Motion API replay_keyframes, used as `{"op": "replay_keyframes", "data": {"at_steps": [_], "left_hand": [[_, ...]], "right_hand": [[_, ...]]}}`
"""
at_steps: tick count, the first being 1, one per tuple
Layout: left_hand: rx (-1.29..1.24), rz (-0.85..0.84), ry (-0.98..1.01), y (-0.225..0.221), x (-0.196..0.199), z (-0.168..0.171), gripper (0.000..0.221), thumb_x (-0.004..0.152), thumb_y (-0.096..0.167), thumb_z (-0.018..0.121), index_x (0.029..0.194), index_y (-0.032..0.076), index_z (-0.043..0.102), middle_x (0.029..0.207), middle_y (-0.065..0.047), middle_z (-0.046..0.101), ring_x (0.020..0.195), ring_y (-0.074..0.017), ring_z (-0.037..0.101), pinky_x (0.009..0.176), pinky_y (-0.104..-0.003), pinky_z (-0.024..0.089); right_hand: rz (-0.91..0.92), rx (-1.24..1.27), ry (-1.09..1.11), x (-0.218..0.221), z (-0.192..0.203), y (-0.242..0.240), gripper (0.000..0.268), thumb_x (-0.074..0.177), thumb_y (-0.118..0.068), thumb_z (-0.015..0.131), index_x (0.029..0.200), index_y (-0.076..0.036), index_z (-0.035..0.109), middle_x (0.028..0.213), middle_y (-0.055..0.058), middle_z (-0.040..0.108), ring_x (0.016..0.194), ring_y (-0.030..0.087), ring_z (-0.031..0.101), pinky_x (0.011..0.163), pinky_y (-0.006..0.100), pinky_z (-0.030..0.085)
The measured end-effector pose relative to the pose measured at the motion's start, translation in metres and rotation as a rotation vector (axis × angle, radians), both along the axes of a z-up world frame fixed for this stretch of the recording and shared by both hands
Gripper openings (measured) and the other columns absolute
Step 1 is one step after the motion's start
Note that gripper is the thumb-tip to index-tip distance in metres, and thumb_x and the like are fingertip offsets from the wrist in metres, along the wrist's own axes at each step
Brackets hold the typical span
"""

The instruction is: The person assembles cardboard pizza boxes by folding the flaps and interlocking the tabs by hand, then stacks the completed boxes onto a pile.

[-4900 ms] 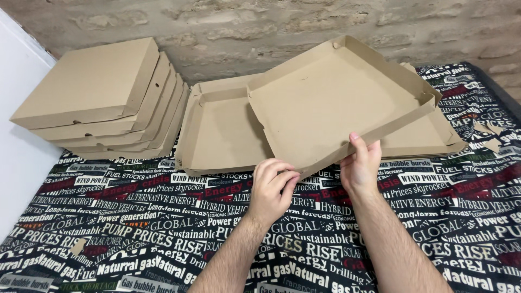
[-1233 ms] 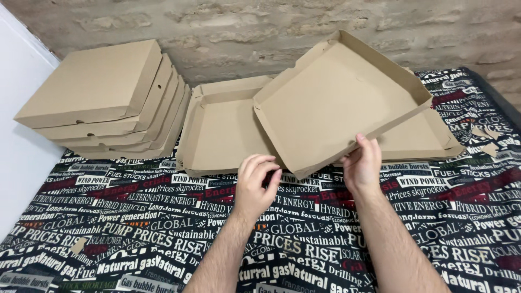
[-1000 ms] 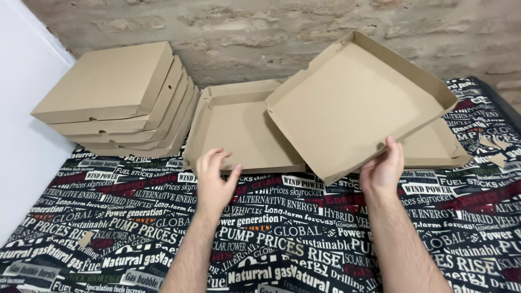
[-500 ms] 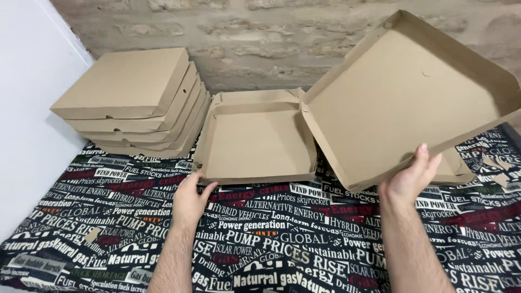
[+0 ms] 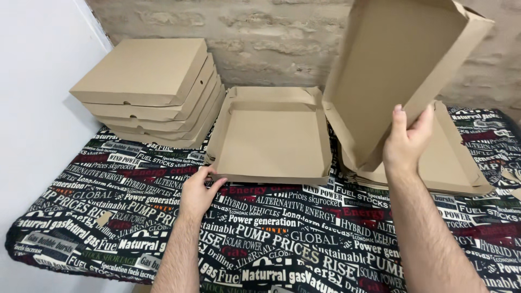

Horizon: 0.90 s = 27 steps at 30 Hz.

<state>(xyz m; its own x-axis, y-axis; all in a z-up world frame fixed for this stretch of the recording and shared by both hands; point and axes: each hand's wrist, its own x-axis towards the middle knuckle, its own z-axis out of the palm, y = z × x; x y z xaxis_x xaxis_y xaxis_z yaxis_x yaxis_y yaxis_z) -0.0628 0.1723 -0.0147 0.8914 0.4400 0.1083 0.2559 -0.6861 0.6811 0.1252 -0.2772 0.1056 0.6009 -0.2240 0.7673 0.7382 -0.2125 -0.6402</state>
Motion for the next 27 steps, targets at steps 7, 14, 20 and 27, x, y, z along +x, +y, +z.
{"op": "replay_keyframes", "data": {"at_steps": [7, 14, 20, 27], "left_hand": [[-0.024, 0.0, 0.004, 0.0, -0.001, 0.003, 0.037, 0.095, 0.039, 0.091, 0.121, 0.016, 0.078, 0.132, -0.006, 0.086, 0.124, -0.026, 0.08, 0.113, -0.045, 0.064], [-0.022, -0.026, -0.042, 0.004, -0.001, -0.003, 0.037, 0.095, 0.042, 0.092, 0.118, 0.016, 0.079, 0.124, -0.001, 0.087, 0.116, -0.0223, 0.081, 0.104, -0.04, 0.063], [-0.037, -0.026, -0.033, 0.002, -0.001, 0.0, 0.036, 0.095, 0.04, 0.091, 0.118, 0.016, 0.079, 0.125, 0.0, 0.087, 0.117, -0.0215, 0.081, 0.105, -0.04, 0.064], [-0.02, -0.002, -0.265, 0.011, 0.006, -0.033, 0.037, 0.085, 0.03, 0.103, 0.113, 0.018, 0.082, 0.116, -0.012, 0.087, 0.105, -0.0335, 0.086, 0.089, -0.041, 0.072]], "right_hand": [[-0.012, -0.135, 0.045, -0.001, 0.023, 0.032, 0.027, 0.12, -0.018, 0.064, 0.141, -0.001, 0.06, 0.13, 0.015, 0.075, 0.117, 0.026, 0.071, 0.102, 0.041, 0.059], [-0.041, -0.153, -0.048, -0.001, 0.039, 0.032, 0.03, 0.121, -0.012, 0.062, 0.146, 0.003, 0.056, 0.133, 0.02, 0.075, 0.119, 0.031, 0.073, 0.103, 0.044, 0.06], [-0.119, -0.271, -0.036, -0.002, 0.042, 0.031, 0.033, 0.119, -0.012, 0.063, 0.146, 0.006, 0.058, 0.131, 0.023, 0.078, 0.116, 0.036, 0.074, 0.099, 0.047, 0.058], [-0.077, -0.291, -0.078, 0.018, 0.015, 0.037, 0.043, 0.119, -0.005, 0.073, 0.159, 0.0, 0.062, 0.126, 0.033, 0.076, 0.124, 0.052, 0.075, 0.099, 0.064, 0.056]]}}
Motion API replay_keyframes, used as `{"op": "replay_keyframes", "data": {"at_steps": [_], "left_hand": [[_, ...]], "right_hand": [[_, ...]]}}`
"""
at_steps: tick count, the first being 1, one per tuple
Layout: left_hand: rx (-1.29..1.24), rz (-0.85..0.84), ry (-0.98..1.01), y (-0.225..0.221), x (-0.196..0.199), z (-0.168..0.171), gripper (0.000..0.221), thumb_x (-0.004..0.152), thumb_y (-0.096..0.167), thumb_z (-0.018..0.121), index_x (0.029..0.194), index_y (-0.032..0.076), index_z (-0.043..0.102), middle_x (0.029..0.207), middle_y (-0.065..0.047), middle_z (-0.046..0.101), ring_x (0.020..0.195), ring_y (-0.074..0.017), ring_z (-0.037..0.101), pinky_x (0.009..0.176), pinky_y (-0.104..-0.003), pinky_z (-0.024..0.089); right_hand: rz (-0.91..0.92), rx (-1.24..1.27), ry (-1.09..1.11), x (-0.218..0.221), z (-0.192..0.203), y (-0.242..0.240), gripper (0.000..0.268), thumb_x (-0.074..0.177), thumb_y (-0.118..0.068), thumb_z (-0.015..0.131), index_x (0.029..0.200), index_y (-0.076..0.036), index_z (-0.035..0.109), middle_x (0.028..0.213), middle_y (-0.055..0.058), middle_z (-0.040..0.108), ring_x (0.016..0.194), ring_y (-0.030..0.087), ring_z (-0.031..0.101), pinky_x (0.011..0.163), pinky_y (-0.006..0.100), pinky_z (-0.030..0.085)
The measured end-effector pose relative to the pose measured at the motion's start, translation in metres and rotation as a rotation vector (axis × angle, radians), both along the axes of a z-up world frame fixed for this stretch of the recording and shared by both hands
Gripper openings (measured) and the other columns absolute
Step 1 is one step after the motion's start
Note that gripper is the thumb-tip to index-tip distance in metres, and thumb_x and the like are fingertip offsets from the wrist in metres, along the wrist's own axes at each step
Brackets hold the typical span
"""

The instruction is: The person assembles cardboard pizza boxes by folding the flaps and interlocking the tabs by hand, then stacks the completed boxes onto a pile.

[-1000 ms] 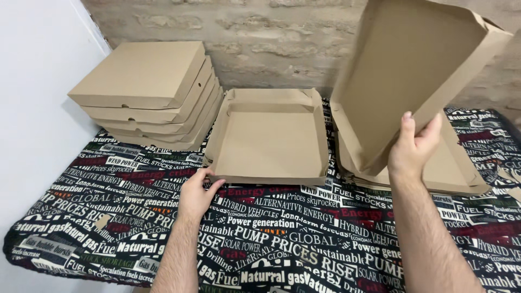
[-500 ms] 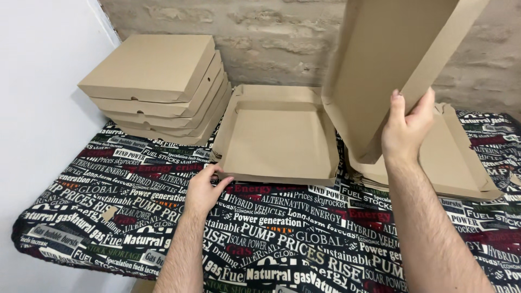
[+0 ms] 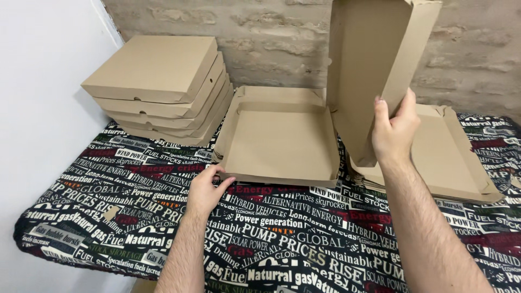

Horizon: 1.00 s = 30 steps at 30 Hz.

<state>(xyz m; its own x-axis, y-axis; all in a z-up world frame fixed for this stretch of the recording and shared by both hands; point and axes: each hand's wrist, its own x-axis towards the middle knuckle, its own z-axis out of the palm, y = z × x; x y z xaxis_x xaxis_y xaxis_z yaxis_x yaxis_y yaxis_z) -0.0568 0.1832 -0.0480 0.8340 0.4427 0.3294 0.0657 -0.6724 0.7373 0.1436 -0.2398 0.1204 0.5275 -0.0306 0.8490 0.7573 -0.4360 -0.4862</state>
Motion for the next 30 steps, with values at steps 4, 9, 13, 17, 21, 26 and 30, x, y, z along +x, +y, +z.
{"op": "replay_keyframes", "data": {"at_steps": [4, 9, 13, 17, 21, 26, 30], "left_hand": [[0.003, 0.0, 0.0, 0.0, 0.0, -0.001, 0.037, 0.085, 0.029, 0.103, 0.114, 0.018, 0.082, 0.117, -0.012, 0.087, 0.105, -0.033, 0.086, 0.09, -0.041, 0.072], [0.028, -0.016, -0.031, -0.002, 0.0, -0.001, 0.036, 0.086, 0.029, 0.102, 0.114, 0.017, 0.082, 0.115, -0.013, 0.086, 0.104, -0.0319, 0.086, 0.087, -0.04, 0.073], [0.032, -0.03, -0.097, -0.003, 0.0, -0.003, 0.036, 0.086, 0.025, 0.102, 0.115, 0.015, 0.082, 0.115, -0.013, 0.085, 0.106, -0.032, 0.085, 0.088, -0.038, 0.073], [0.036, -0.06, -0.186, -0.006, 0.001, -0.003, 0.037, 0.088, 0.024, 0.102, 0.116, 0.012, 0.082, 0.115, -0.014, 0.084, 0.11, -0.0334, 0.083, 0.089, -0.037, 0.073], [0.047, -0.068, -0.193, -0.008, 0.002, -0.002, 0.036, 0.09, 0.026, 0.101, 0.116, 0.013, 0.082, 0.13, -0.015, 0.083, 0.114, -0.032, 0.083, 0.093, -0.037, 0.073], [0.027, -0.106, -0.224, -0.011, 0.002, -0.001, 0.036, 0.09, 0.023, 0.1, 0.117, 0.012, 0.079, 0.136, -0.014, 0.081, 0.12, -0.0324, 0.08, 0.096, -0.036, 0.072], [0.019, -0.114, -0.22, -0.008, 0.007, -0.012, 0.035, 0.09, 0.022, 0.099, 0.117, 0.012, 0.079, 0.137, -0.013, 0.08, 0.121, -0.0323, 0.08, 0.097, -0.035, 0.072]], "right_hand": [[0.031, -0.027, 0.057, -0.008, 0.005, 0.014, 0.043, 0.118, -0.007, 0.074, 0.158, 0.002, 0.063, 0.126, 0.035, 0.077, 0.124, 0.056, 0.073, 0.097, 0.067, 0.056], [0.171, -0.114, 0.186, 0.003, 0.006, 0.022, 0.044, 0.118, -0.009, 0.073, 0.16, -0.002, 0.063, 0.13, 0.03, 0.078, 0.127, 0.05, 0.073, 0.104, 0.065, 0.057], [0.153, -0.467, 0.461, -0.019, 0.041, 0.05, 0.06, 0.11, -0.034, 0.076, 0.165, -0.016, 0.061, 0.138, 0.028, 0.077, 0.135, 0.054, 0.068, 0.111, 0.068, 0.054], [0.13, -0.74, 0.551, -0.038, 0.061, 0.079, 0.062, 0.109, -0.04, 0.07, 0.166, -0.018, 0.057, 0.144, 0.03, 0.075, 0.138, 0.056, 0.067, 0.116, 0.069, 0.053], [0.152, -0.842, 0.482, -0.029, 0.057, 0.096, 0.06, 0.11, -0.043, 0.068, 0.163, -0.016, 0.058, 0.132, 0.029, 0.078, 0.128, 0.054, 0.073, 0.109, 0.066, 0.058], [0.218, -1.041, 0.443, -0.034, 0.056, 0.116, 0.062, 0.11, -0.047, 0.065, 0.164, -0.017, 0.06, 0.134, 0.027, 0.08, 0.127, 0.053, 0.075, 0.112, 0.066, 0.058], [0.248, -1.12, 0.395, -0.044, 0.053, 0.128, 0.056, 0.11, -0.044, 0.065, 0.155, -0.01, 0.062, 0.129, 0.03, 0.08, 0.123, 0.055, 0.076, 0.109, 0.067, 0.06]]}}
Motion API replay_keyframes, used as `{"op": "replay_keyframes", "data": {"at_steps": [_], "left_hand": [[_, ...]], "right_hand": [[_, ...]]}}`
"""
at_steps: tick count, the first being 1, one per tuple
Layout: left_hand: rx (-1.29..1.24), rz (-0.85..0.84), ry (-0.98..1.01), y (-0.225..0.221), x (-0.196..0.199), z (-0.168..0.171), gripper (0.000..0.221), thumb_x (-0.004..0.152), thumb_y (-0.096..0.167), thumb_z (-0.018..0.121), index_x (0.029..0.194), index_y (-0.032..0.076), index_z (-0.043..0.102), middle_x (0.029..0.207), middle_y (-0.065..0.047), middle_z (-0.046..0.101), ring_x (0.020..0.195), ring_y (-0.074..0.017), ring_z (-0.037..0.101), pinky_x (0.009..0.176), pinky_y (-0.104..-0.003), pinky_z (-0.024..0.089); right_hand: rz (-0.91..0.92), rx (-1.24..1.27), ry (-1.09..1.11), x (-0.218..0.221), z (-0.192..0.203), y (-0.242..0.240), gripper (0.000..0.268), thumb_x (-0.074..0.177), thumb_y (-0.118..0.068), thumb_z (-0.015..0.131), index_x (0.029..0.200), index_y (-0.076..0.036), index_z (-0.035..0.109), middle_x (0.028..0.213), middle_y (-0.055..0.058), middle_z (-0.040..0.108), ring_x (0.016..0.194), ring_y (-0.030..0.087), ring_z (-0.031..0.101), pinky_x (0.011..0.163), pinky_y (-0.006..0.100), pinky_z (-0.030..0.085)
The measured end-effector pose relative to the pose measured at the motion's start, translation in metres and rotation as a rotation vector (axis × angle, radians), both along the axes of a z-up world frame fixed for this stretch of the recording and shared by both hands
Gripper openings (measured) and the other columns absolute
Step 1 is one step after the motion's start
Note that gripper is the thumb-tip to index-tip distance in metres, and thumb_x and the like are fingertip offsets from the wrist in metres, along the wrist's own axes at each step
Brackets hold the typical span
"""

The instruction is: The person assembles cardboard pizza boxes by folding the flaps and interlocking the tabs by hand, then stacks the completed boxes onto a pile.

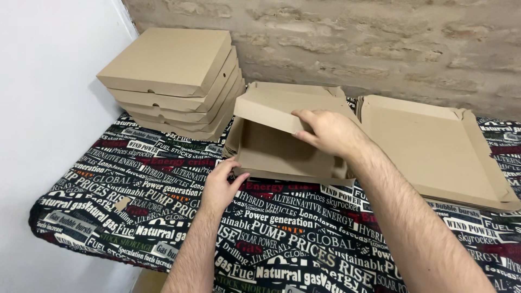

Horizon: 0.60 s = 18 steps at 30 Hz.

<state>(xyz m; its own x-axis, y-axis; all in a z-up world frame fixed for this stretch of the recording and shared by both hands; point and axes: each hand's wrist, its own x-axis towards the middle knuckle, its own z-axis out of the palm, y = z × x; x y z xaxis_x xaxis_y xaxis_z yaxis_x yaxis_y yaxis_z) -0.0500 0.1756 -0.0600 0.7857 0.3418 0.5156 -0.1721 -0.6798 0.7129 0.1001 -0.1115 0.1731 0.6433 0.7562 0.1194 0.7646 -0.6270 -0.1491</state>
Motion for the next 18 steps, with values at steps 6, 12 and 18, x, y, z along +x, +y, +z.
{"op": "replay_keyframes", "data": {"at_steps": [6, 12, 18], "left_hand": [[0.056, -0.004, -0.006, -0.001, 0.001, 0.001, 0.033, 0.092, 0.022, 0.098, 0.117, 0.013, 0.079, 0.14, -0.014, 0.079, 0.122, -0.0321, 0.08, 0.094, -0.036, 0.074], [-0.029, -0.026, 0.0, -0.005, -0.001, -0.001, 0.034, 0.094, 0.018, 0.097, 0.121, 0.009, 0.078, 0.143, -0.02, 0.076, 0.123, -0.0382, 0.079, 0.097, -0.039, 0.073], [-0.343, -0.002, 0.175, -0.023, -0.015, 0.039, 0.087, 0.095, 0.02, 0.095, 0.161, 0.002, 0.041, 0.155, -0.032, 0.066, 0.144, -0.0477, 0.066, 0.116, -0.048, 0.066]], "right_hand": [[-0.014, -0.052, -0.081, 0.014, -0.024, 0.011, 0.059, 0.111, -0.049, 0.062, 0.16, -0.016, 0.059, 0.128, 0.021, 0.08, 0.121, 0.043, 0.08, 0.103, 0.058, 0.065], [0.061, -0.07, -0.019, 0.001, -0.02, 0.012, 0.055, 0.112, -0.046, 0.062, 0.157, -0.013, 0.061, 0.126, 0.024, 0.081, 0.12, 0.045, 0.081, 0.103, 0.06, 0.065], [0.227, -0.109, -0.035, -0.015, -0.04, 0.003, 0.057, 0.102, -0.047, 0.071, 0.15, -0.015, 0.064, 0.139, 0.022, 0.079, 0.128, 0.046, 0.077, 0.109, 0.059, 0.064]]}}
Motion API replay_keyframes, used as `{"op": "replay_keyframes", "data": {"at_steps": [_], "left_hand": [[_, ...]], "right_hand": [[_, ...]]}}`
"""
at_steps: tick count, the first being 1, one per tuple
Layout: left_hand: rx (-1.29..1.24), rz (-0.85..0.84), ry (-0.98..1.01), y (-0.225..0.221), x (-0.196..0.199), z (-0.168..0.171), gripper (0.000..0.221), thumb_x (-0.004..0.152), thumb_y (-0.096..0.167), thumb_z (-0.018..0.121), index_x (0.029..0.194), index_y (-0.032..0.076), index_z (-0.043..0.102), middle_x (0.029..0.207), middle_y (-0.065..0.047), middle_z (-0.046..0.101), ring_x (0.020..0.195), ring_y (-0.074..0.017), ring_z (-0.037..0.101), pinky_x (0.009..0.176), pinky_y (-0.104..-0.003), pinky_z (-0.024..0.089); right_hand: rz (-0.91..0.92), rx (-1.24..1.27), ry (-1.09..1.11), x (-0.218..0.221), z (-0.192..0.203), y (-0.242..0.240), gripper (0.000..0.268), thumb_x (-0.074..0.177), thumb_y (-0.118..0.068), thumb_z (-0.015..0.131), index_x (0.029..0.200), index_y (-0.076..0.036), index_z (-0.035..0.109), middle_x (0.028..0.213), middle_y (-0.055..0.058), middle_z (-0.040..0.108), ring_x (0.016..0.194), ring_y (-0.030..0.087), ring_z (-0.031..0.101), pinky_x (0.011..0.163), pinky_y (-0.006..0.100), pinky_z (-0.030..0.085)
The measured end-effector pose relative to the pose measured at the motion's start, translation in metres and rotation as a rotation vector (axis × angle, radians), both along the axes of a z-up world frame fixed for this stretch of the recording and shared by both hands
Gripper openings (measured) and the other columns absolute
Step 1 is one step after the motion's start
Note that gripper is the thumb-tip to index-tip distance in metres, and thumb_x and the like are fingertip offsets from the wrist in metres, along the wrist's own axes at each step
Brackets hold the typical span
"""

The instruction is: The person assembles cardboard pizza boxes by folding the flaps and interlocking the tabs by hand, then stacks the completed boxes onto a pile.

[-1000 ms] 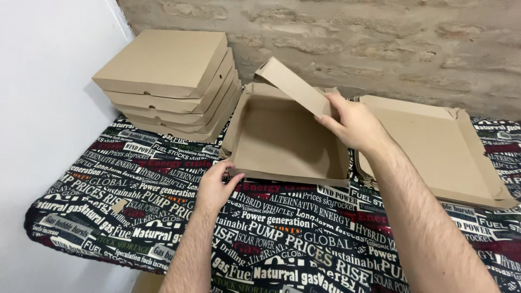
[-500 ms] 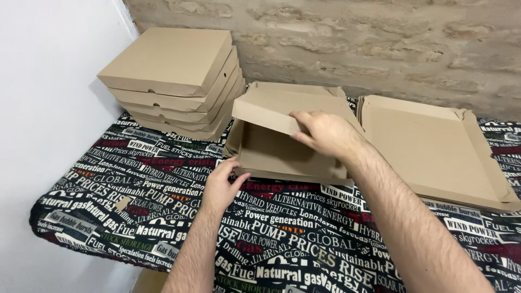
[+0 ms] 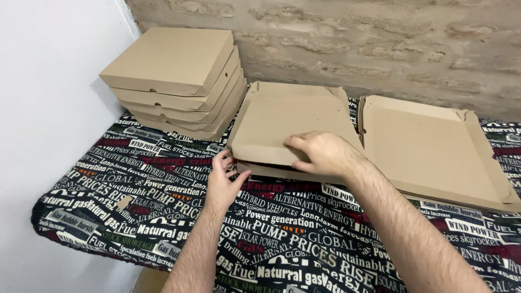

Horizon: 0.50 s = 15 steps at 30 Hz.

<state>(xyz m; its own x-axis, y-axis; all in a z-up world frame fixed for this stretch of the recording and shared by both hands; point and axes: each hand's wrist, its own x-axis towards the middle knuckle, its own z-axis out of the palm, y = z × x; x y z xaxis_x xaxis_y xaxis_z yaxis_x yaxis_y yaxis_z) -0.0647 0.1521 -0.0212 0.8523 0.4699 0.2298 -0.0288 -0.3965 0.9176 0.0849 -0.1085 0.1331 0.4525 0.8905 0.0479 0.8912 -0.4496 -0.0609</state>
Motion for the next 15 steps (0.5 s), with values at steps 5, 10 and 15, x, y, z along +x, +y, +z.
{"op": "replay_keyframes", "data": {"at_steps": [5, 10, 15], "left_hand": [[-0.035, -0.007, 0.003, -0.006, -0.003, 0.011, 0.098, 0.093, 0.003, 0.089, 0.171, 0.003, 0.03, 0.153, -0.035, 0.068, 0.147, -0.0475, 0.064, 0.121, -0.048, 0.064], [0.175, -0.001, 0.032, 0.006, 0.003, 0.002, 0.092, 0.093, 0.007, 0.088, 0.173, 0.016, 0.044, 0.16, -0.02, 0.064, 0.151, -0.0398, 0.062, 0.12, -0.043, 0.065], [0.503, -0.053, -0.018, 0.022, 0.013, -0.025, 0.079, 0.094, 0.012, 0.089, 0.166, 0.031, 0.062, 0.166, -0.007, 0.055, 0.156, -0.0316, 0.058, 0.128, -0.043, 0.057]], "right_hand": [[0.087, -0.003, -0.108, 0.005, -0.037, -0.006, 0.06, 0.099, -0.045, 0.076, 0.15, -0.015, 0.067, 0.149, 0.022, 0.074, 0.139, 0.042, 0.072, 0.113, 0.056, 0.061], [0.032, -0.082, -0.214, 0.001, -0.069, -0.011, 0.063, 0.096, -0.046, 0.08, 0.152, -0.021, 0.066, 0.154, 0.014, 0.072, 0.145, 0.034, 0.069, 0.119, 0.052, 0.057], [-0.059, -0.146, -0.16, -0.019, -0.056, -0.033, 0.066, 0.103, -0.055, 0.073, 0.159, -0.022, 0.062, 0.163, 0.011, 0.065, 0.156, 0.029, 0.059, 0.127, 0.053, 0.049]]}}
